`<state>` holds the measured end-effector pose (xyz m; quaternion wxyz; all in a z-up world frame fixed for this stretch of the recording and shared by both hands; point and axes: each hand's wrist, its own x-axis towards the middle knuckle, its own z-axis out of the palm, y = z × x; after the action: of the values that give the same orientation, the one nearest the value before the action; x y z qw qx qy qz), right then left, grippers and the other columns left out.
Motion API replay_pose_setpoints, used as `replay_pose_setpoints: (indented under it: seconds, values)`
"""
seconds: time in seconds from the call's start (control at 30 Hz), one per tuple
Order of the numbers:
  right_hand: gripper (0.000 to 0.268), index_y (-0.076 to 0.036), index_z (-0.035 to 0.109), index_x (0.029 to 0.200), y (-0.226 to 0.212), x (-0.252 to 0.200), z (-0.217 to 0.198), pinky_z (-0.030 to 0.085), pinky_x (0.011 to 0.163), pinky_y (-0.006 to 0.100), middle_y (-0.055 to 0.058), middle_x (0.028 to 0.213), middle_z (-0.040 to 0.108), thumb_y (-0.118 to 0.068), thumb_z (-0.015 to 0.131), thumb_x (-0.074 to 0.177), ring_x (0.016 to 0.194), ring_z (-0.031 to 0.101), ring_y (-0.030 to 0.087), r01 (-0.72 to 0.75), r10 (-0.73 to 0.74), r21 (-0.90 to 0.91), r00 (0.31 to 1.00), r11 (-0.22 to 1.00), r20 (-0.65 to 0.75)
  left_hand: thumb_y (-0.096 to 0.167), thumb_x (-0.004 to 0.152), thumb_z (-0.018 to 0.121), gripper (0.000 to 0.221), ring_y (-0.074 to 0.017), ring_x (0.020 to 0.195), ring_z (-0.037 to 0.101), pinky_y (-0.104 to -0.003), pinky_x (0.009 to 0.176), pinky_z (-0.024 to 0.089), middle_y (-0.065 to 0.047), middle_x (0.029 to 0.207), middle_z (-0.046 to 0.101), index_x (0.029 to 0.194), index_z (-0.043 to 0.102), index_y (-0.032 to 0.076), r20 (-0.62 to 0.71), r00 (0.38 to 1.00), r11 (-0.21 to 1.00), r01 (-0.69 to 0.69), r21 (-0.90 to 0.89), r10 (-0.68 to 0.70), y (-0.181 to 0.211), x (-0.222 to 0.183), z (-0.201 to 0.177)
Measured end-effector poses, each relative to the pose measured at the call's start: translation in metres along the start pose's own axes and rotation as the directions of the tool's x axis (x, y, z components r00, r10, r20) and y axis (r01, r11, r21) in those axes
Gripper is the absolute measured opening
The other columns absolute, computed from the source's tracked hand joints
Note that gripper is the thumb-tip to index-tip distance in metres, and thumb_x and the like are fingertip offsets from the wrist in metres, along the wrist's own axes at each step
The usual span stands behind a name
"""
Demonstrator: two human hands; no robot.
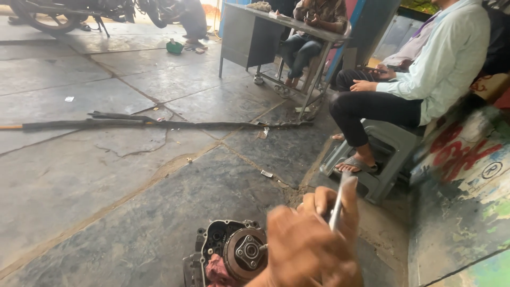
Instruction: Repairing a motorcycle engine by manipulating internal components with tools.
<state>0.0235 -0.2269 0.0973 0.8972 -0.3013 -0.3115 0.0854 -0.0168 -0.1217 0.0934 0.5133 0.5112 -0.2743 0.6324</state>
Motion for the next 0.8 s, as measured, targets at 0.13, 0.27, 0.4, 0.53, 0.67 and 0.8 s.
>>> replay_pose_setpoints:
  seconds: [0.13, 0.27, 0.4, 0.53, 0.67, 0.8]
  values:
    - [0.059, -0.008, 0.064, 0.088, 0.026, -0.005, -0.021, 0.050, 0.047, 0.028, 0.006, 0.065, 0.058, -0.056, 0.047, 0.118, 0.053, 0.057, 0.015, 0.137, -0.137, -0.003, 0.983, 0.991, -0.124, 0.026, 0.098, 0.076, 0.013, -0.0126, 0.102, 0.065, -0.042, 0.098, 0.045, 0.008, 0.112, 0.062, 0.108, 0.069, 0.029, 0.342, 0.928, 0.976, -0.196, 0.101, 0.151, 0.020, -0.011, -0.022]
    - [0.051, -0.006, 0.061, 0.101, 0.017, -0.014, -0.051, 0.054, 0.055, 0.035, 0.014, 0.077, 0.063, -0.056, 0.055, 0.105, 0.064, 0.060, 0.020, 0.074, -0.108, -0.227, 0.984, 0.971, -0.140, 0.029, 0.093, 0.069, 0.028, -0.0232, 0.121, 0.067, -0.050, 0.113, 0.041, -0.007, 0.135, 0.061, 0.121, 0.071, 0.022, 0.498, 0.866, 0.997, -0.012, -0.078, 0.049, 0.013, 0.004, -0.032]
    - [0.074, -0.007, 0.052, 0.134, 0.057, -0.013, 0.001, 0.049, 0.066, 0.028, 0.016, 0.098, 0.061, -0.048, 0.081, 0.079, 0.082, 0.057, 0.019, 0.625, -0.654, -0.494, 0.744, 0.605, 0.139, 0.023, 0.109, 0.053, 0.023, -0.0171, 0.133, 0.063, -0.037, 0.111, 0.045, -0.002, 0.121, 0.070, 0.125, 0.068, 0.016, 0.851, 0.129, 0.857, 0.165, 0.488, -0.509, -0.017, -0.025, -0.030]
    - [0.073, -0.002, 0.044, 0.139, 0.069, -0.009, 0.028, 0.046, 0.069, 0.032, 0.018, 0.100, 0.059, -0.055, 0.071, 0.097, 0.077, 0.052, 0.019, 0.555, -0.769, -0.710, 0.638, 0.433, 0.030, 0.014, 0.099, 0.053, 0.040, -0.0369, 0.132, 0.058, -0.042, 0.111, 0.042, -0.025, 0.137, 0.060, 0.135, 0.058, -0.004, 0.427, 0.709, 0.730, 0.667, -0.147, -0.562, -0.043, -0.048, -0.055]
    - [0.081, 0.001, 0.048, 0.143, 0.080, -0.003, 0.011, 0.045, 0.062, 0.027, 0.016, 0.098, 0.060, -0.068, 0.059, 0.101, 0.072, 0.052, 0.016, 0.594, -0.819, -0.767, 0.549, 0.243, 0.166, 0.018, 0.105, 0.050, 0.033, -0.0349, 0.107, 0.073, -0.039, 0.093, 0.055, -0.021, 0.111, 0.075, 0.126, 0.066, -0.002, 0.685, 0.503, 0.666, 0.745, -0.035, -0.526, -0.064, -0.061, -0.073]
    - [0.077, 0.004, 0.056, 0.132, 0.071, -0.002, 0.008, 0.046, 0.059, 0.031, 0.018, 0.094, 0.061, -0.069, 0.052, 0.104, 0.068, 0.052, 0.019, 0.524, -0.837, -0.806, 0.544, 0.275, 0.068, 0.014, 0.102, 0.056, 0.028, -0.0390, 0.098, 0.074, -0.041, 0.082, 0.057, -0.022, 0.104, 0.074, 0.122, 0.067, -0.002, 0.756, 0.456, 0.699, 0.715, 0.002, -0.469, -0.075, -0.066, -0.074]
